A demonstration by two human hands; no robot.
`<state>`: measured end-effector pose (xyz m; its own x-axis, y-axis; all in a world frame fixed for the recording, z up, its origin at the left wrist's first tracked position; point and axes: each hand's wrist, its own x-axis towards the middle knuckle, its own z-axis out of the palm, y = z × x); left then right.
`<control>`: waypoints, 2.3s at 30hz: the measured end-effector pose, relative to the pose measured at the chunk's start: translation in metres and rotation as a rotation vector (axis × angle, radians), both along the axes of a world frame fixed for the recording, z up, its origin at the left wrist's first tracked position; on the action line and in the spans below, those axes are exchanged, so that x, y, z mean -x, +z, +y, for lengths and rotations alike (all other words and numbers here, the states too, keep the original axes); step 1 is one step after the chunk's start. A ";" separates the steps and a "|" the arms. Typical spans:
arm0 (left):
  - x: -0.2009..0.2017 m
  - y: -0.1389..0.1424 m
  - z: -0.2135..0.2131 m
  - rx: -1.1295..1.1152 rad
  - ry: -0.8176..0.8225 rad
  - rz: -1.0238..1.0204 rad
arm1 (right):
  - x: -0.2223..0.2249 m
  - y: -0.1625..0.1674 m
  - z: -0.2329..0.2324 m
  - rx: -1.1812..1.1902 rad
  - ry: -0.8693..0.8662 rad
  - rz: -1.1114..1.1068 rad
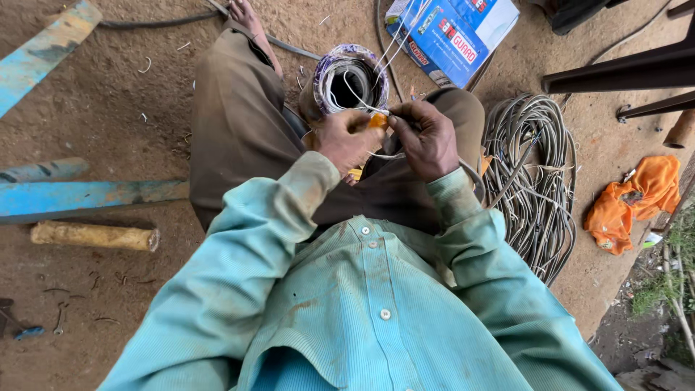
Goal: The person strips the insulation from electrical wires using pliers, twists the exposed strands together, and wraps the connection with white and yellow electrical tape. The person handles multiple wire ends and secures them with tape.
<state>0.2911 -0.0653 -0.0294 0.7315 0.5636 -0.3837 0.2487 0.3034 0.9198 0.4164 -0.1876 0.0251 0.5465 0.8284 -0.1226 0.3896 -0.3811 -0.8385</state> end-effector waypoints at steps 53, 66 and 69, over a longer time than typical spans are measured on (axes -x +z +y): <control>-0.027 -0.005 0.051 -1.567 -0.720 0.031 | -0.018 0.015 0.015 -0.021 0.330 -0.310; -0.011 -0.010 -0.007 -0.013 0.130 -0.181 | -0.020 0.018 0.013 0.161 0.178 -0.052; -0.015 -0.010 -0.003 0.449 0.048 -0.312 | -0.023 0.020 0.014 0.139 0.207 -0.017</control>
